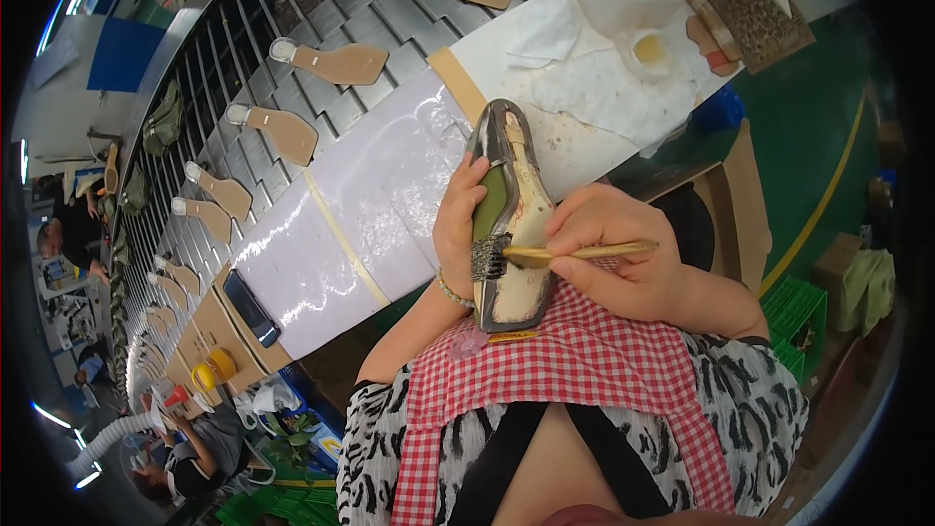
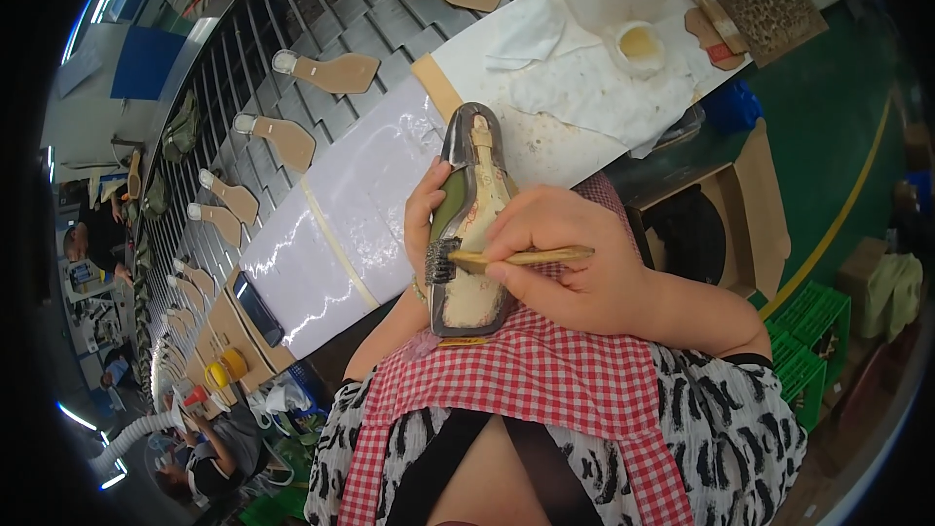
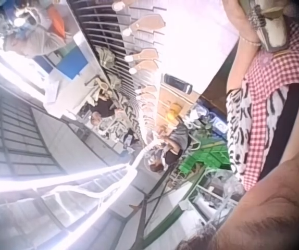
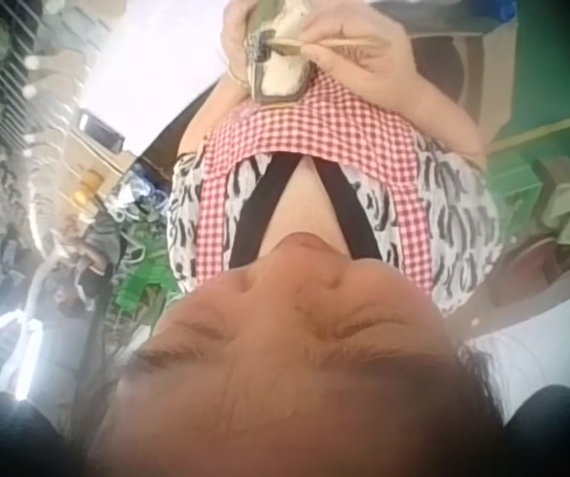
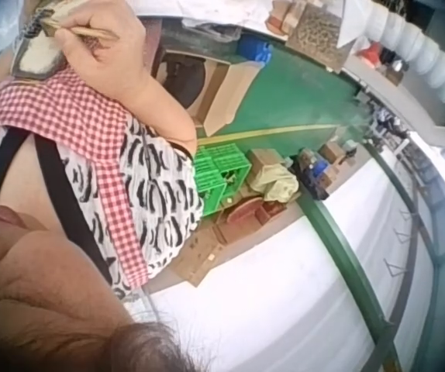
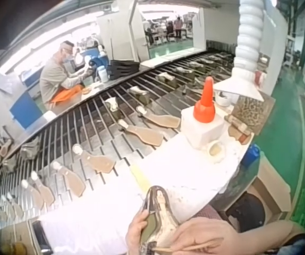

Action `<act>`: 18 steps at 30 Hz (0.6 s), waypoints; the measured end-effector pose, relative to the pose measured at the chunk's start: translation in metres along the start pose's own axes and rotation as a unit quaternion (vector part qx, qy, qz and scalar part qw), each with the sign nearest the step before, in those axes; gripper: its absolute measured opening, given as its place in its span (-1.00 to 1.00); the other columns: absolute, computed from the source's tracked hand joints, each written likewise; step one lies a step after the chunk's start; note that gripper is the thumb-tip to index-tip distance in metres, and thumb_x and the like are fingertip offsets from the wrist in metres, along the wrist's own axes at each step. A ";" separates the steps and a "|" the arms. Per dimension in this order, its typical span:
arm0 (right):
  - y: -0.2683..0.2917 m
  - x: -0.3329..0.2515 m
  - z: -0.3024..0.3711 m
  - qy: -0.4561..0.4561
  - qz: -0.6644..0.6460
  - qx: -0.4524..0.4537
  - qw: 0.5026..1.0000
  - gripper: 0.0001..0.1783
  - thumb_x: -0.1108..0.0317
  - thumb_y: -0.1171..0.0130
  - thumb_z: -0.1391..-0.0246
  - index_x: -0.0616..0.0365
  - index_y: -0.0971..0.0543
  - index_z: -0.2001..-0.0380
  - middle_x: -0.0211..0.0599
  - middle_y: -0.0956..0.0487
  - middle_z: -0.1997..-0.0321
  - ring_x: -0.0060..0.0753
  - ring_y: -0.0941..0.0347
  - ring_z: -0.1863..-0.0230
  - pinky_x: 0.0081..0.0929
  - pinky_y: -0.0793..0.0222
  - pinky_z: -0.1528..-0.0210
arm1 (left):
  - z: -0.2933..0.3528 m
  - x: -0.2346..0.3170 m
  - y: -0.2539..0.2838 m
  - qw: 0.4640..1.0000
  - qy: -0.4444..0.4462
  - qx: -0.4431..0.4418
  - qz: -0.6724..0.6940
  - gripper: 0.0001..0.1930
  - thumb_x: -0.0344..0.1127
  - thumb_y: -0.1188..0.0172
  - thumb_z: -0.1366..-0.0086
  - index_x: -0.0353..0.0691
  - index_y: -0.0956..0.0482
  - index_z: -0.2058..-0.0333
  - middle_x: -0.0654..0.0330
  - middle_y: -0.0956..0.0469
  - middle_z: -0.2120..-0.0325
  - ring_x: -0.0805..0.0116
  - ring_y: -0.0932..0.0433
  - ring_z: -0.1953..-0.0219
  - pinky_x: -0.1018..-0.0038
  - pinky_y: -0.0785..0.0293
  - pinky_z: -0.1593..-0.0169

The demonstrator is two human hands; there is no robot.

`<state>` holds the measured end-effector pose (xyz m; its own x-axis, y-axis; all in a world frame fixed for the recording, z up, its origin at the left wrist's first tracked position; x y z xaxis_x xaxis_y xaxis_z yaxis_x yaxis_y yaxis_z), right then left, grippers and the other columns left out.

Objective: Apply glue to shoe outsoles and place them on a conveyor belt.

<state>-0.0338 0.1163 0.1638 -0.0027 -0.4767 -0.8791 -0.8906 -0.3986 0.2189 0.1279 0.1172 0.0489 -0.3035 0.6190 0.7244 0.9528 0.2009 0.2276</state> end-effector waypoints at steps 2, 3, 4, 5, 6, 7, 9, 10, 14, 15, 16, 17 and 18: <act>-0.006 -0.001 0.001 0.004 -0.013 -0.027 1.000 -0.88 0.60 -0.25 0.06 0.24 -0.57 0.38 -0.23 -0.56 0.30 -0.38 -0.49 0.22 -0.48 -0.38 0.16 | -0.002 0.005 -0.005 1.000 0.000 -0.017 0.014 -0.50 -0.53 -0.21 -0.13 -0.22 -0.23 -0.03 -0.10 -0.30 -0.14 -0.06 -0.28 -0.22 0.15 -0.29 -0.23; -0.010 0.007 0.003 -0.037 -0.072 -0.035 0.996 -0.88 0.60 -0.25 0.07 0.24 -0.58 0.39 -0.21 -0.56 0.30 -0.37 -0.49 0.20 -0.50 -0.37 0.15 | -0.002 0.007 -0.009 0.999 -0.001 -0.032 0.026 -0.56 -0.58 -0.07 -0.24 -0.20 -0.18 -0.06 -0.03 -0.20 -0.19 0.08 -0.21 -0.27 0.17 -0.26 -0.29; -0.014 0.015 0.005 -0.077 -0.131 -0.043 0.988 -0.88 0.59 -0.25 0.08 0.25 -0.58 0.39 -0.18 -0.56 0.30 -0.37 -0.48 0.17 -0.51 -0.36 0.14 | -0.001 0.005 -0.008 0.999 -0.001 -0.033 0.026 -0.56 -0.58 -0.07 -0.24 -0.20 -0.18 -0.06 -0.03 -0.20 -0.19 0.08 -0.21 -0.27 0.17 -0.26 -0.29; -0.013 0.014 0.005 -0.077 -0.130 -0.042 0.988 -0.88 0.59 -0.25 0.08 0.25 -0.58 0.39 -0.18 -0.56 0.30 -0.37 -0.48 0.17 -0.51 -0.36 0.14 | 0.000 0.001 -0.003 1.000 0.004 -0.019 0.015 -0.51 -0.51 -0.21 -0.13 -0.22 -0.23 -0.03 -0.10 -0.30 -0.13 -0.06 -0.29 -0.21 0.14 -0.29 -0.23; -0.011 0.018 0.005 -0.095 -0.148 -0.029 0.984 -0.87 0.60 -0.26 0.09 0.25 -0.57 0.39 -0.19 -0.56 0.31 -0.34 -0.49 0.21 -0.49 -0.37 0.15 | 0.001 -0.001 0.001 1.000 0.009 -0.004 0.004 -0.44 -0.43 -0.36 -0.02 -0.25 -0.29 0.01 -0.16 -0.41 -0.07 -0.21 -0.37 -0.15 0.10 -0.33 -0.18; -0.008 0.022 0.005 -0.112 -0.166 -0.015 0.980 -0.86 0.60 -0.27 0.10 0.25 -0.56 0.39 -0.21 -0.56 0.32 -0.31 -0.49 0.24 -0.48 -0.38 0.17 | 0.000 -0.001 -0.001 1.000 0.009 -0.004 0.004 -0.44 -0.43 -0.36 -0.02 -0.25 -0.29 0.01 -0.16 -0.41 -0.07 -0.21 -0.37 -0.15 0.10 -0.33 -0.18; 0.000 0.015 0.001 -0.068 -0.091 0.002 0.994 -0.86 0.60 -0.26 0.10 0.25 -0.57 0.39 -0.21 -0.56 0.32 -0.32 -0.49 0.24 -0.48 -0.38 0.17 | -0.003 0.004 -0.002 1.000 -0.010 0.002 0.005 -0.43 -0.43 -0.37 -0.02 -0.25 -0.28 0.01 -0.16 -0.40 -0.07 -0.22 -0.36 -0.15 0.09 -0.32 -0.18; 0.005 0.007 0.000 -0.022 -0.016 0.018 0.999 -0.86 0.60 -0.26 0.09 0.25 -0.57 0.38 -0.21 -0.56 0.32 -0.32 -0.49 0.24 -0.49 -0.38 0.17 | -0.004 0.006 -0.001 1.000 -0.009 0.002 0.005 -0.43 -0.43 -0.37 -0.02 -0.25 -0.28 0.01 -0.16 -0.40 -0.07 -0.22 -0.36 -0.15 0.09 -0.32 -0.18; -0.003 -0.003 -0.003 0.005 -0.009 -0.031 0.999 -0.86 0.59 -0.26 0.08 0.25 -0.57 0.38 -0.21 -0.56 0.32 -0.32 -0.50 0.25 -0.49 -0.38 0.16 | -0.005 0.008 -0.009 0.999 0.008 -0.041 0.032 -0.44 -0.59 -0.21 -0.14 -0.20 -0.18 -0.08 -0.08 -0.20 -0.18 0.07 -0.18 -0.29 0.18 -0.26 -0.29; -0.008 -0.001 -0.002 -0.009 -0.041 -0.049 0.998 -0.87 0.58 -0.25 0.08 0.25 -0.57 0.38 -0.19 -0.55 0.31 -0.33 -0.49 0.23 -0.50 -0.37 0.15 | -0.004 0.008 -0.009 0.998 0.011 -0.040 0.038 -0.44 -0.58 -0.21 -0.14 -0.20 -0.18 -0.08 -0.08 -0.20 -0.18 0.06 -0.17 -0.30 0.19 -0.26 -0.29; -0.012 0.001 -0.001 -0.022 -0.072 -0.068 0.995 -0.88 0.57 -0.25 0.07 0.25 -0.58 0.39 -0.17 -0.55 0.30 -0.34 -0.48 0.21 -0.52 -0.36 0.15 | -0.005 0.007 -0.008 0.998 0.011 -0.040 0.038 -0.44 -0.58 -0.21 -0.14 -0.20 -0.18 -0.08 -0.08 -0.20 -0.18 0.06 -0.17 -0.30 0.19 -0.26 -0.29; -0.013 0.002 0.000 -0.023 -0.072 -0.068 0.995 -0.88 0.57 -0.25 0.07 0.25 -0.58 0.39 -0.17 -0.55 0.30 -0.34 -0.48 0.21 -0.52 -0.36 0.15 | -0.006 0.007 -0.005 1.000 -0.004 -0.024 0.012 -0.43 -0.51 -0.29 -0.07 -0.23 -0.23 -0.03 -0.12 -0.30 -0.13 -0.08 -0.27 -0.23 0.14 -0.29 -0.24; -0.013 0.011 0.002 -0.067 -0.122 -0.052 0.989 -0.89 0.57 -0.25 0.07 0.25 -0.58 0.40 -0.20 -0.55 0.32 -0.33 -0.48 0.21 -0.51 -0.36 0.16 | -0.005 0.008 -0.001 1.000 -0.019 -0.009 -0.014 -0.42 -0.44 -0.38 0.00 -0.26 -0.28 0.01 -0.16 -0.40 -0.07 -0.22 -0.36 -0.16 0.09 -0.32 -0.18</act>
Point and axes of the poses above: each hand's wrist, its own z-axis away from the middle knuckle, its own y-axis out of the back of the hand, x = y × z, the point moved 10 cm from there along -z, towards the middle knuckle
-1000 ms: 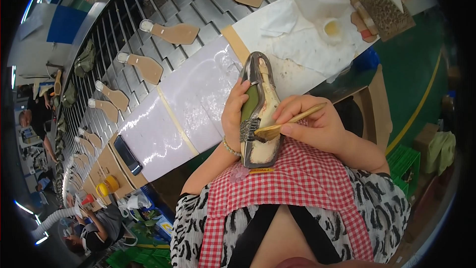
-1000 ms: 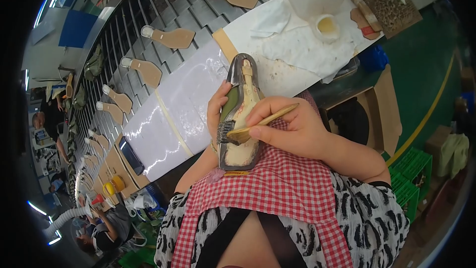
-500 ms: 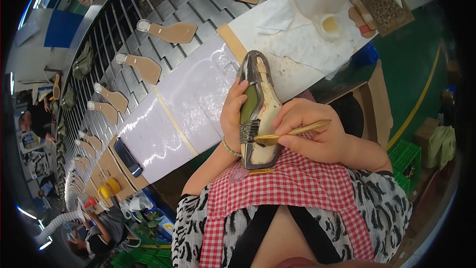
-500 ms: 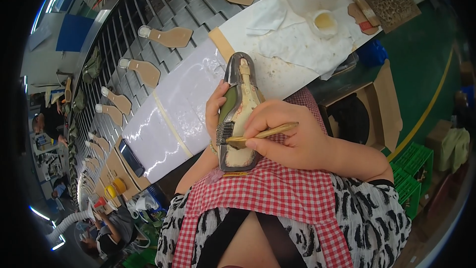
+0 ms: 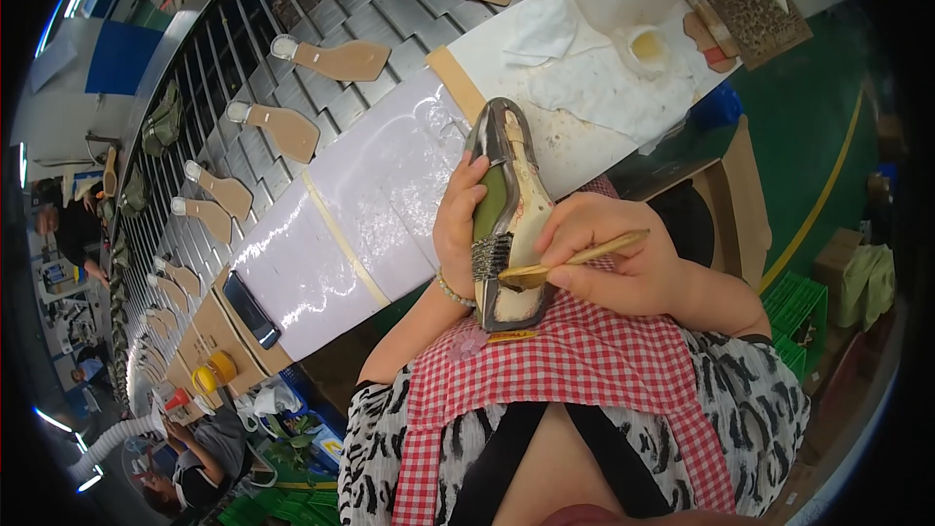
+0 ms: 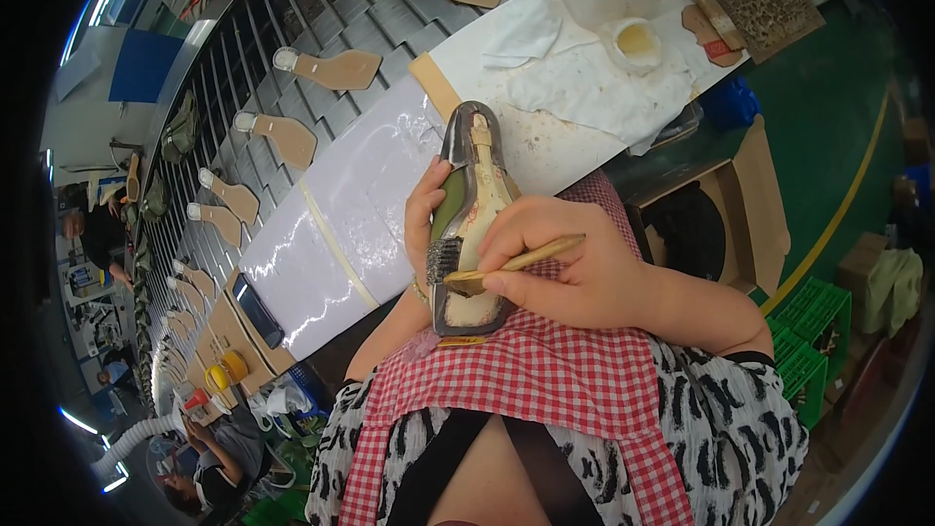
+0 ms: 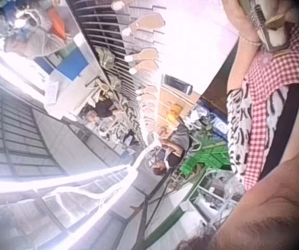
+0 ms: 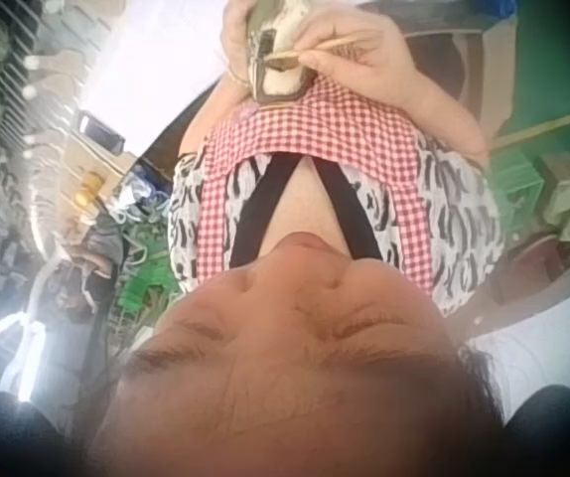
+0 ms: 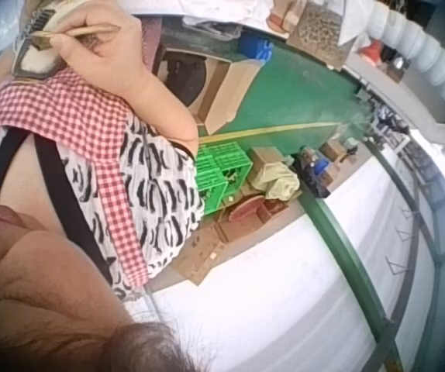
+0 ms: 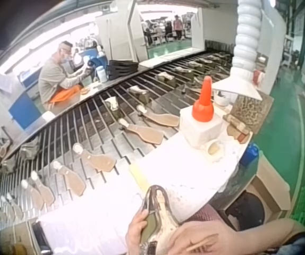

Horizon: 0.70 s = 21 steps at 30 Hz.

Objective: Apply glue to shoe outsoles and place them on a conveyor belt.

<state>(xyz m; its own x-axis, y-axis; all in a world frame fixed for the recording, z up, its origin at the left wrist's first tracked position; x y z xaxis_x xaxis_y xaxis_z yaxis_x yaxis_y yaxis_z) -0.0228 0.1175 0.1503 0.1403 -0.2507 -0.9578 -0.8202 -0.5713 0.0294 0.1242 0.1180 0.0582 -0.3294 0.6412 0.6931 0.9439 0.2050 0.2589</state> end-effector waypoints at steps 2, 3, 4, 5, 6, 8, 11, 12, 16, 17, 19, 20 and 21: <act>0.002 0.009 0.000 -0.040 -0.055 0.016 0.998 -0.89 0.57 -0.26 0.07 0.24 -0.57 0.40 -0.22 -0.56 0.35 -0.31 -0.49 0.21 -0.51 -0.37 0.17 | 0.003 -0.005 0.001 1.000 0.011 0.000 0.003 -0.43 -0.45 -0.37 -0.01 -0.26 -0.28 0.01 -0.16 -0.40 -0.07 -0.22 -0.36 -0.16 0.10 -0.32 -0.18; 0.008 0.007 0.000 -0.029 -0.023 0.036 0.999 -0.89 0.58 -0.25 0.07 0.24 -0.57 0.40 -0.23 -0.56 0.34 -0.31 -0.50 0.23 -0.49 -0.37 0.16 | 0.004 -0.007 0.002 1.000 0.022 0.000 0.007 -0.44 -0.46 -0.36 -0.02 -0.25 -0.28 0.01 -0.16 -0.40 -0.07 -0.21 -0.36 -0.16 0.11 -0.33 -0.18; 0.013 0.005 0.000 -0.018 0.009 0.057 0.998 -0.88 0.59 -0.25 0.07 0.24 -0.58 0.39 -0.23 -0.57 0.33 -0.32 -0.50 0.25 -0.48 -0.38 0.16 | 0.004 -0.007 0.001 1.000 0.023 0.000 0.007 -0.44 -0.46 -0.36 -0.02 -0.25 -0.28 0.01 -0.16 -0.40 -0.07 -0.21 -0.36 -0.16 0.11 -0.33 -0.18; 0.014 0.004 -0.002 -0.019 0.008 0.056 0.998 -0.88 0.59 -0.25 0.07 0.24 -0.58 0.39 -0.23 -0.57 0.33 -0.32 -0.50 0.25 -0.48 -0.38 0.16 | 0.003 -0.005 0.002 1.000 0.020 0.005 0.005 -0.45 -0.47 -0.35 -0.03 -0.25 -0.28 0.01 -0.15 -0.41 -0.07 -0.20 -0.36 -0.16 0.12 -0.33 -0.18; 0.014 -0.005 -0.003 0.022 0.072 0.051 0.996 -0.89 0.59 -0.24 0.06 0.25 -0.57 0.39 -0.22 -0.57 0.32 -0.35 -0.50 0.24 -0.48 -0.38 0.16 | 0.002 -0.004 0.002 1.000 0.016 0.009 0.004 -0.46 -0.48 -0.34 -0.04 -0.24 -0.29 0.01 -0.15 -0.41 -0.07 -0.20 -0.36 -0.16 0.13 -0.33 -0.18; 0.013 -0.017 -0.004 0.062 0.135 0.047 0.988 -0.89 0.60 -0.24 0.05 0.25 -0.57 0.38 -0.21 -0.56 0.30 -0.38 -0.50 0.24 -0.49 -0.37 0.16 | 0.002 -0.004 0.003 1.000 0.020 0.007 0.004 -0.46 -0.48 -0.34 -0.04 -0.24 -0.29 0.01 -0.15 -0.41 -0.07 -0.20 -0.36 -0.16 0.12 -0.33 -0.18; -0.001 -0.015 -0.004 0.055 0.088 -0.021 0.994 -0.88 0.60 -0.23 0.04 0.25 -0.56 0.37 -0.23 -0.55 0.28 -0.42 -0.49 0.23 -0.53 -0.37 0.17 | 0.002 -0.004 0.003 1.000 0.017 0.007 0.002 -0.46 -0.48 -0.34 -0.04 -0.24 -0.29 0.01 -0.15 -0.41 -0.06 -0.21 -0.36 -0.16 0.12 -0.33 -0.18; 0.002 -0.007 -0.004 0.032 0.039 -0.008 0.999 -0.89 0.59 -0.23 0.03 0.25 -0.56 0.37 -0.23 -0.55 0.28 -0.42 -0.49 0.23 -0.53 -0.36 0.17 | 0.002 -0.003 0.003 1.000 0.011 0.008 0.002 -0.46 -0.48 -0.34 -0.04 -0.24 -0.29 0.01 -0.15 -0.41 -0.06 -0.21 -0.36 -0.16 0.12 -0.33 -0.18; 0.004 0.017 0.002 -0.056 -0.105 0.021 0.993 -0.91 0.59 -0.21 0.00 0.26 -0.55 0.36 -0.23 -0.55 0.29 -0.44 -0.48 0.23 -0.55 -0.36 0.16 | -0.005 0.005 0.002 1.000 0.002 0.005 -0.002 -0.45 -0.48 -0.35 -0.03 -0.24 -0.29 0.01 -0.14 -0.41 -0.06 -0.21 -0.36 -0.16 0.11 -0.33 -0.18; 0.004 0.018 0.001 -0.057 -0.105 0.021 0.993 -0.91 0.59 -0.21 0.00 0.26 -0.55 0.36 -0.23 -0.55 0.29 -0.44 -0.48 0.23 -0.55 -0.36 0.16 | -0.007 0.006 0.002 1.000 -0.001 0.002 -0.010 -0.44 -0.49 -0.36 -0.02 -0.24 -0.29 0.01 -0.14 -0.41 -0.06 -0.21 -0.36 -0.16 0.11 -0.32 -0.18; 0.003 0.017 -0.004 -0.046 -0.061 0.011 0.997 -0.92 0.59 -0.19 -0.01 0.28 -0.55 0.37 -0.23 -0.55 0.29 -0.47 -0.47 0.23 -0.56 -0.35 0.16 | -0.006 0.006 0.002 1.000 -0.003 -0.001 -0.017 -0.44 -0.49 -0.36 -0.02 -0.24 -0.29 0.01 -0.14 -0.41 -0.06 -0.21 -0.36 -0.16 0.11 -0.32 -0.18; 0.003 0.017 -0.003 -0.046 -0.061 0.011 0.997 -0.92 0.59 -0.19 -0.01 0.28 -0.55 0.37 -0.23 -0.55 0.29 -0.47 -0.47 0.23 -0.56 -0.35 0.16 | -0.005 0.004 0.002 1.000 -0.002 0.001 -0.013 -0.44 -0.49 -0.36 -0.02 -0.24 -0.29 0.02 -0.14 -0.41 -0.06 -0.20 -0.36 -0.16 0.11 -0.32 -0.18; 0.009 0.016 -0.002 -0.039 -0.043 0.039 0.998 -0.92 0.59 -0.19 -0.01 0.28 -0.55 0.37 -0.24 -0.54 0.30 -0.48 -0.46 0.23 -0.56 -0.35 0.16 | -0.004 0.003 0.003 1.000 0.000 0.002 -0.009 -0.45 -0.49 -0.36 -0.02 -0.24 -0.29 0.02 -0.15 -0.42 -0.06 -0.20 -0.36 -0.16 0.12 -0.33 -0.18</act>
Point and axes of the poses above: each hand's wrist, its own z-axis away from the middle knuckle, its own y-axis out of the back of the hand, x = y × z, the point moved 10 cm from there along -z, towards the middle knuckle
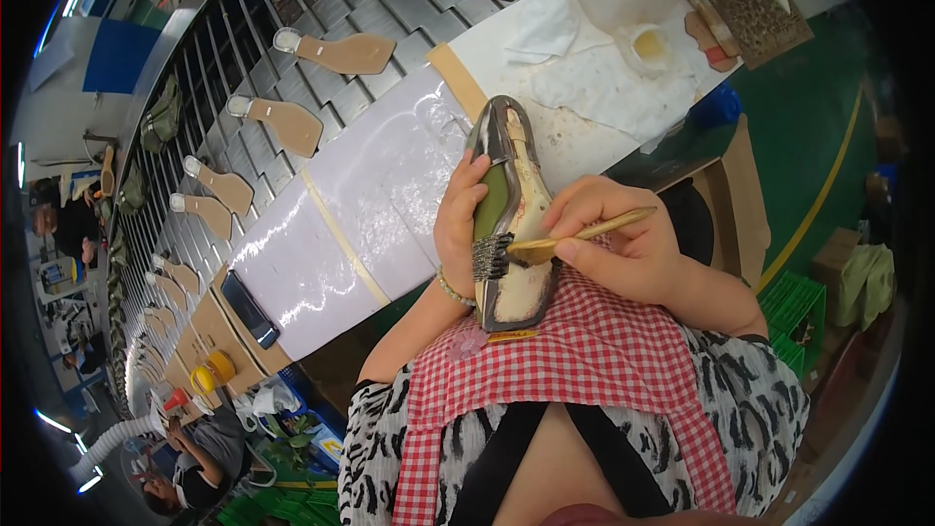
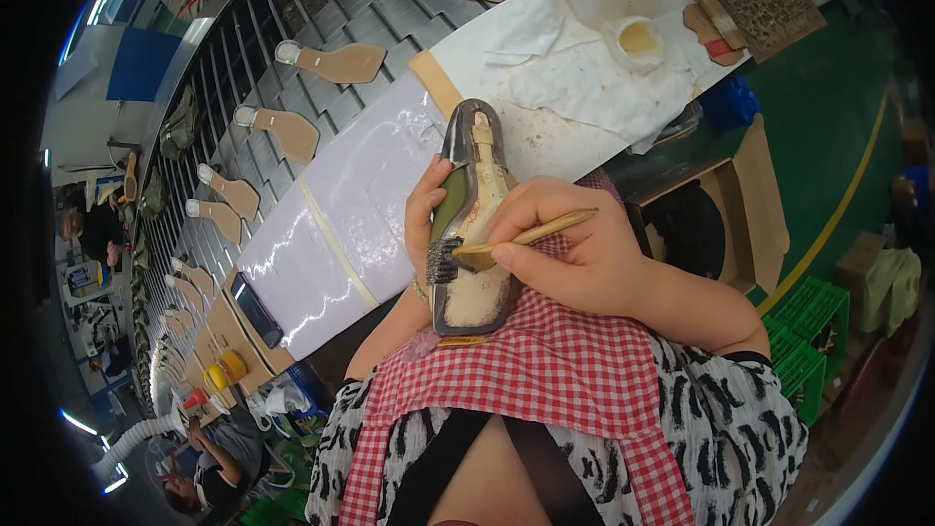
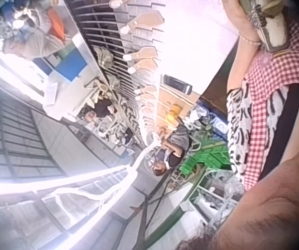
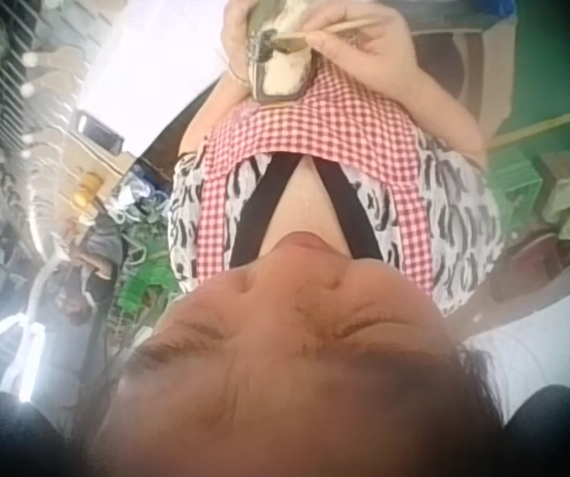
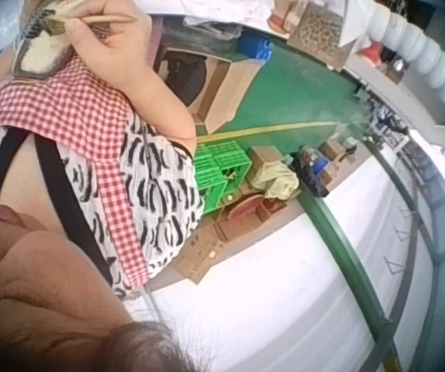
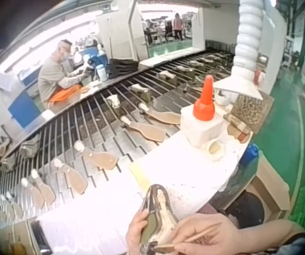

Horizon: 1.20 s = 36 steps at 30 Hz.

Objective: Apply glue to shoe outsoles and place them on a conveyor belt.

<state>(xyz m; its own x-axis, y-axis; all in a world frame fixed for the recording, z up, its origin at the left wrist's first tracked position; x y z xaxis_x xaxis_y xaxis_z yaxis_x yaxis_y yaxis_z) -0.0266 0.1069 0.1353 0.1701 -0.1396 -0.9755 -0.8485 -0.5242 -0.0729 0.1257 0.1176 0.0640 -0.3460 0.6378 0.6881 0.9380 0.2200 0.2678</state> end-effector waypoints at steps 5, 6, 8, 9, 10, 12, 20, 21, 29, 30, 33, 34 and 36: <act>0.000 0.000 -0.001 0.008 -0.027 0.016 0.999 -0.93 0.58 -0.18 -0.02 0.28 -0.54 0.37 -0.25 -0.54 0.27 -0.51 -0.45 0.22 -0.57 -0.34 0.15 | 0.000 -0.004 0.001 1.000 0.004 0.004 0.001 -0.47 -0.49 -0.35 -0.03 -0.25 -0.30 0.04 -0.15 -0.42 -0.05 -0.19 -0.36 -0.17 0.12 -0.33 -0.18; 0.001 0.001 -0.003 -0.002 -0.010 0.016 1.000 -0.93 0.59 -0.18 -0.02 0.28 -0.54 0.37 -0.24 -0.54 0.25 -0.52 -0.45 0.21 -0.59 -0.33 0.14 | 0.001 -0.005 0.003 1.000 0.006 0.008 0.004 -0.48 -0.49 -0.35 -0.03 -0.25 -0.30 0.05 -0.15 -0.42 -0.05 -0.18 -0.35 -0.17 0.12 -0.33 -0.18; 0.002 0.000 -0.006 -0.010 0.009 0.016 1.000 -0.93 0.59 -0.17 -0.03 0.28 -0.53 0.36 -0.23 -0.53 0.24 -0.54 -0.44 0.20 -0.60 -0.33 0.13 | -0.003 -0.006 0.005 1.000 0.011 0.005 0.017 -0.48 -0.51 -0.35 -0.03 -0.25 -0.30 0.04 -0.13 -0.43 -0.04 -0.14 -0.37 -0.16 0.15 -0.33 -0.18; 0.008 -0.003 -0.006 0.001 -0.013 0.041 0.999 -0.92 0.59 -0.15 -0.05 0.29 -0.53 0.33 -0.23 -0.53 0.21 -0.54 -0.44 0.19 -0.60 -0.33 0.11 | -0.005 -0.007 0.007 0.999 0.016 0.002 0.030 -0.48 -0.52 -0.35 -0.03 -0.24 -0.30 0.04 -0.12 -0.44 -0.04 -0.11 -0.39 -0.15 0.17 -0.34 -0.18; 0.015 -0.006 -0.007 0.014 -0.035 0.064 0.997 -0.90 0.59 -0.14 -0.07 0.30 -0.52 0.30 -0.22 -0.54 0.19 -0.55 -0.44 0.18 -0.61 -0.33 0.09 | -0.009 -0.017 0.012 0.990 0.070 0.039 0.120 -0.48 -0.54 -0.35 -0.03 -0.25 -0.31 0.05 -0.08 -0.44 -0.03 -0.06 -0.40 -0.14 0.21 -0.33 -0.19; 0.023 -0.013 -0.010 0.011 -0.081 0.089 0.993 -0.89 0.59 -0.13 -0.08 0.31 -0.51 0.28 -0.22 -0.54 0.18 -0.54 -0.45 0.16 -0.59 -0.35 0.07 | -0.012 -0.025 0.020 0.947 0.163 0.086 0.265 -0.44 -0.50 -0.35 -0.07 -0.25 -0.30 -0.04 -0.03 -0.44 -0.04 0.08 -0.40 -0.14 0.28 -0.33 -0.20; 0.045 -0.025 -0.023 0.020 -0.195 0.137 0.971 -0.86 0.52 -0.15 -0.10 0.28 -0.49 0.24 -0.16 -0.59 0.20 -0.49 -0.49 0.15 -0.52 -0.36 0.00 | -0.034 -0.045 0.019 0.767 0.376 -0.106 0.508 0.17 0.44 -0.30 0.16 -0.25 -0.06 -0.26 0.04 -0.37 -0.03 0.11 -0.48 0.00 0.18 -0.50 -0.06; 0.044 -0.020 -0.026 -0.002 -0.220 0.139 0.965 -0.86 0.51 -0.15 -0.10 0.28 -0.50 0.25 -0.18 -0.59 0.21 -0.51 -0.49 0.16 -0.54 -0.36 0.01 | -0.028 -0.046 0.015 0.746 0.403 -0.122 0.516 0.14 0.36 -0.38 0.15 -0.26 -0.09 -0.24 0.01 -0.40 0.01 0.13 -0.51 0.05 0.21 -0.52 -0.02; 0.018 -0.009 -0.042 -0.036 -0.178 0.103 0.978 -0.89 0.53 -0.14 -0.10 0.24 -0.49 0.28 -0.18 -0.58 0.19 -0.43 -0.47 0.08 -0.46 -0.36 -0.02 | -0.031 -0.001 -0.003 0.795 0.387 -0.273 0.380 -0.12 -0.11 -0.46 0.12 -0.36 -0.25 -0.14 0.15 -0.44 0.06 0.38 -0.44 0.04 0.41 -0.42 0.01; 0.016 -0.021 -0.039 0.007 -0.113 0.099 0.989 -0.88 0.55 -0.15 -0.09 0.24 -0.50 0.27 -0.16 -0.57 0.17 -0.44 -0.47 0.08 -0.47 -0.35 -0.02 | -0.029 0.000 -0.005 0.789 0.395 -0.280 0.377 -0.15 -0.17 -0.46 0.13 -0.37 -0.28 -0.14 0.13 -0.43 0.02 0.38 -0.40 -0.01 0.40 -0.37 -0.07; 0.012 -0.041 -0.038 0.112 -0.024 0.108 0.987 -0.85 0.57 -0.22 -0.04 0.27 -0.55 0.27 -0.27 -0.56 0.21 -0.53 -0.47 0.16 -0.59 -0.35 0.06 | -0.037 0.012 -0.012 0.811 0.345 -0.315 0.352 -0.17 -0.20 -0.46 0.12 -0.38 -0.30 -0.13 0.13 -0.42 0.00 0.36 -0.38 -0.03 0.41 -0.32 -0.11; 0.011 -0.052 -0.036 0.145 0.027 0.112 0.983 -0.85 0.58 -0.23 0.00 0.25 -0.56 0.30 -0.27 -0.57 0.23 -0.47 -0.48 0.16 -0.56 -0.36 0.08 | -0.038 0.014 -0.012 0.814 0.338 -0.314 0.354 -0.18 -0.21 -0.45 0.11 -0.39 -0.30 -0.13 0.13 -0.42 0.01 0.35 -0.38 -0.03 0.41 -0.29 -0.13; 0.009 -0.060 -0.034 0.175 0.077 0.116 0.975 -0.85 0.59 -0.25 0.03 0.23 -0.57 0.33 -0.27 -0.57 0.26 -0.40 -0.49 0.16 -0.53 -0.37 0.10 | -0.037 0.013 -0.012 0.814 0.339 -0.309 0.356 -0.19 -0.22 -0.45 0.10 -0.39 -0.30 -0.12 0.14 -0.43 0.01 0.35 -0.38 -0.02 0.41 -0.30 -0.12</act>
Point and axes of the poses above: each hand's wrist, its own z-axis away from the middle knuckle, its own y-axis out of the back of the hand, x = y × z, the point moved 10 cm from there along -z, towards the middle knuckle
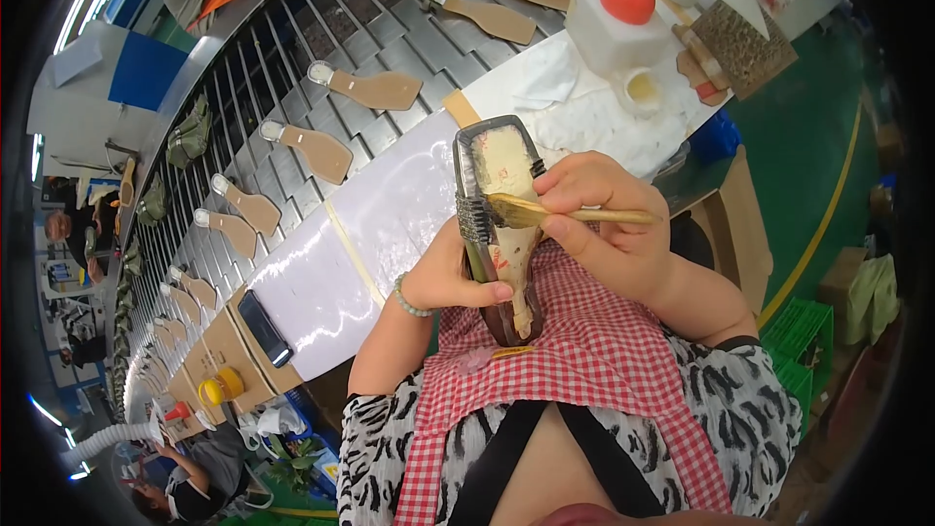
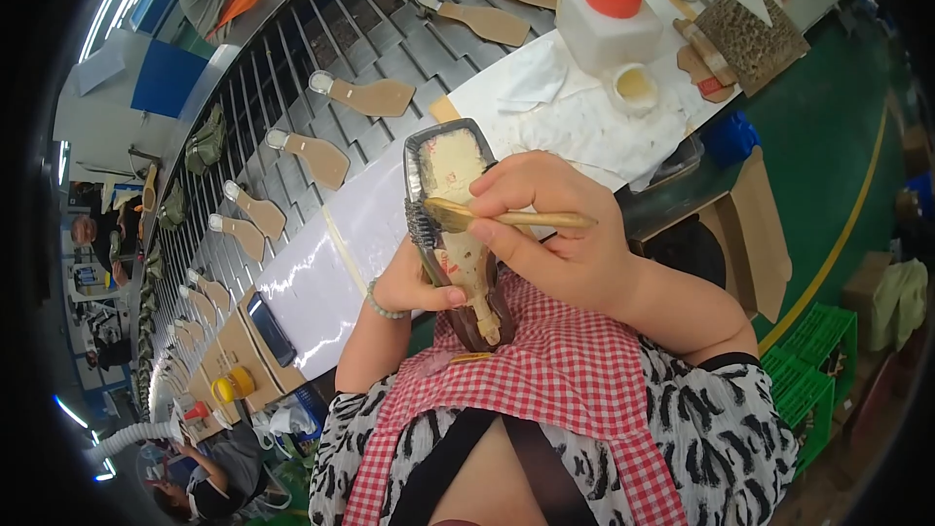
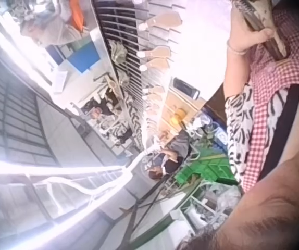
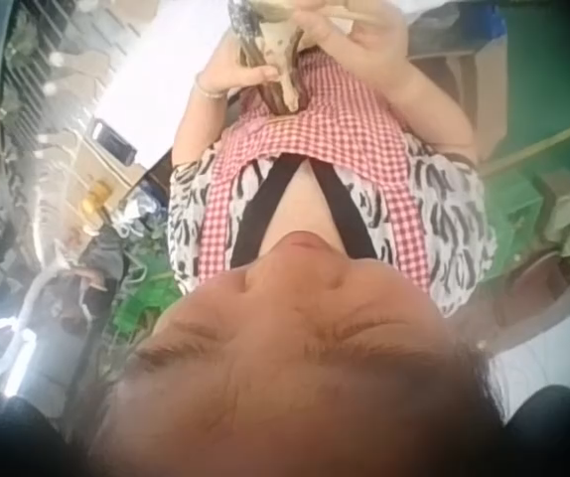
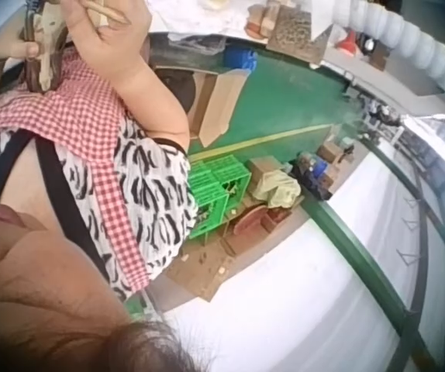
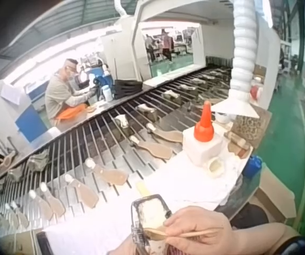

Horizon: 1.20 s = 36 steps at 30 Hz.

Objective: Apply glue to shoe outsoles and place them on a conveyor belt.

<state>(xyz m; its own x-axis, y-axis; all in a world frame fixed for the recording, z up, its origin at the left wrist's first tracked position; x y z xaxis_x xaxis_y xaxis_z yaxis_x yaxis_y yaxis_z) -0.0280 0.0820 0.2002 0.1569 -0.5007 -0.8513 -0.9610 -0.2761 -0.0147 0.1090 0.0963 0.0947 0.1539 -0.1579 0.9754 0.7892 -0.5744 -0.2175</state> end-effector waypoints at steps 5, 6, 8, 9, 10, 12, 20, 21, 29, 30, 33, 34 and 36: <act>-0.010 -0.019 0.007 0.114 0.132 -0.025 0.984 -0.83 0.59 -0.28 0.11 0.21 -0.57 0.38 -0.27 -0.57 0.38 -0.24 -0.53 0.24 -0.42 -0.41 0.20 | 0.001 -0.005 -0.002 1.000 -0.002 0.002 0.010 -0.22 -0.24 -0.44 0.10 -0.38 -0.31 -0.11 0.15 -0.43 0.04 0.37 -0.38 0.01 0.42 -0.31 -0.10; -0.009 -0.019 0.007 0.112 0.131 -0.024 0.985 -0.83 0.59 -0.28 0.11 0.21 -0.57 0.38 -0.27 -0.57 0.38 -0.24 -0.53 0.24 -0.42 -0.41 0.20 | 0.000 -0.004 -0.003 1.000 -0.006 0.001 0.004 -0.22 -0.23 -0.44 0.10 -0.38 -0.31 -0.10 0.16 -0.43 0.05 0.38 -0.38 0.02 0.42 -0.31 -0.09; -0.012 -0.016 0.008 0.084 0.138 -0.062 0.985 -0.83 0.60 -0.25 0.07 0.24 -0.53 0.35 -0.14 -0.56 0.33 -0.22 -0.53 0.21 -0.45 -0.42 0.18 | 0.000 -0.004 -0.004 1.000 -0.009 0.000 0.000 -0.22 -0.22 -0.45 0.10 -0.38 -0.31 -0.10 0.16 -0.43 0.05 0.38 -0.38 0.03 0.43 -0.32 -0.08; -0.011 -0.017 0.007 0.083 0.138 -0.061 0.985 -0.83 0.60 -0.25 0.07 0.24 -0.53 0.35 -0.14 -0.56 0.33 -0.22 -0.53 0.21 -0.45 -0.42 0.18 | 0.000 -0.006 -0.005 1.000 -0.011 -0.001 -0.001 -0.21 -0.21 -0.45 0.10 -0.37 -0.31 -0.11 0.16 -0.43 0.05 0.38 -0.38 0.02 0.43 -0.32 -0.08; -0.010 -0.015 0.006 0.066 0.120 -0.067 0.988 -0.84 0.60 -0.25 0.07 0.24 -0.53 0.35 -0.14 -0.56 0.33 -0.24 -0.52 0.21 -0.46 -0.41 0.18 | 0.000 -0.006 -0.005 1.000 -0.014 -0.003 -0.002 -0.20 -0.21 -0.45 0.11 -0.37 -0.30 -0.11 0.16 -0.43 0.05 0.38 -0.38 0.02 0.43 -0.32 -0.08; -0.009 -0.013 0.006 0.048 0.102 -0.073 0.991 -0.84 0.60 -0.25 0.06 0.24 -0.53 0.35 -0.14 -0.56 0.33 -0.26 -0.52 0.21 -0.47 -0.41 0.18 | 0.000 -0.008 -0.005 1.000 -0.006 -0.011 -0.005 -0.19 -0.20 -0.45 0.11 -0.37 -0.30 -0.12 0.15 -0.43 0.05 0.38 -0.38 0.02 0.42 -0.31 -0.09; -0.009 0.001 0.011 -0.039 0.004 -0.129 0.991 -0.88 0.60 -0.22 0.05 0.25 -0.54 0.38 -0.12 -0.55 0.26 -0.34 -0.49 0.20 -0.52 -0.37 0.14 | -0.001 -0.009 -0.006 1.000 0.008 -0.021 -0.020 -0.18 -0.19 -0.45 0.11 -0.36 -0.30 -0.13 0.15 -0.42 0.02 0.36 -0.37 -0.02 0.41 -0.28 -0.13; -0.007 0.001 0.011 -0.038 0.005 -0.129 0.991 -0.88 0.60 -0.22 0.05 0.25 -0.54 0.38 -0.12 -0.55 0.26 -0.34 -0.49 0.20 -0.52 -0.37 0.14 | -0.001 -0.011 -0.006 0.999 0.019 -0.026 -0.024 -0.18 -0.19 -0.45 0.11 -0.36 -0.30 -0.13 0.15 -0.42 0.02 0.36 -0.37 -0.02 0.41 -0.28 -0.13; 0.004 -0.015 -0.005 0.040 0.090 -0.088 0.991 -0.87 0.57 -0.25 0.07 0.23 -0.55 0.39 -0.20 -0.56 0.32 -0.34 -0.50 0.26 -0.50 -0.38 0.18 | -0.002 -0.004 -0.014 0.999 0.021 -0.041 -0.014 -0.19 -0.20 -0.43 0.10 -0.37 -0.29 -0.13 0.14 -0.42 0.02 0.36 -0.36 -0.02 0.41 -0.27 -0.13; 0.004 -0.017 -0.005 0.041 0.090 -0.088 0.991 -0.87 0.57 -0.25 0.07 0.23 -0.55 0.39 -0.20 -0.56 0.32 -0.34 -0.50 0.26 -0.50 -0.38 0.18 | -0.001 -0.005 -0.015 0.998 0.037 -0.047 -0.008 -0.19 -0.20 -0.43 0.10 -0.37 -0.29 -0.14 0.13 -0.41 0.01 0.36 -0.36 -0.03 0.41 -0.27 -0.13; -0.001 -0.021 -0.002 0.047 0.091 -0.121 0.987 -0.87 0.58 -0.25 0.09 0.23 -0.55 0.41 -0.20 -0.56 0.35 -0.31 -0.50 0.26 -0.48 -0.39 0.18 | 0.001 -0.008 -0.016 0.997 0.059 -0.054 -0.005 -0.18 -0.20 -0.43 0.10 -0.37 -0.28 -0.14 0.12 -0.41 0.01 0.35 -0.35 -0.04 0.40 -0.26 -0.14; -0.003 -0.015 0.000 0.018 0.060 -0.144 0.988 -0.87 0.58 -0.25 0.10 0.23 -0.55 0.41 -0.21 -0.57 0.34 -0.30 -0.50 0.25 -0.47 -0.39 0.19 | 0.002 -0.009 -0.017 0.996 0.065 -0.058 -0.008 -0.17 -0.20 -0.43 0.10 -0.37 -0.28 -0.15 0.12 -0.41 0.00 0.34 -0.35 -0.04 0.40 -0.26 -0.14; -0.006 -0.009 0.002 -0.012 0.027 -0.166 0.986 -0.87 0.58 -0.25 0.10 0.23 -0.55 0.41 -0.22 -0.57 0.34 -0.29 -0.50 0.24 -0.47 -0.39 0.19 | 0.002 -0.010 -0.016 0.997 0.057 -0.056 -0.012 -0.17 -0.19 -0.43 0.10 -0.37 -0.28 -0.15 0.12 -0.41 0.00 0.34 -0.35 -0.04 0.40 -0.26 -0.14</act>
<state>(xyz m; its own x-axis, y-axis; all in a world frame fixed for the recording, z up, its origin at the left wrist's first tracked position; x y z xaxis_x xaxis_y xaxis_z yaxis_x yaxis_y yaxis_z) -0.0238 0.0894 0.2066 0.0982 -0.5042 -0.8580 -0.8398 -0.5045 0.2003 0.0959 0.1085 0.0881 0.0615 -0.2302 0.9712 0.7192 -0.6645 -0.2031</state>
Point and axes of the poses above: each hand's wrist, its own z-axis away from the middle knuckle, its own y-axis out of the back of the hand, x = y × z, the point moved 10 cm from there along -z, towards the middle knuckle
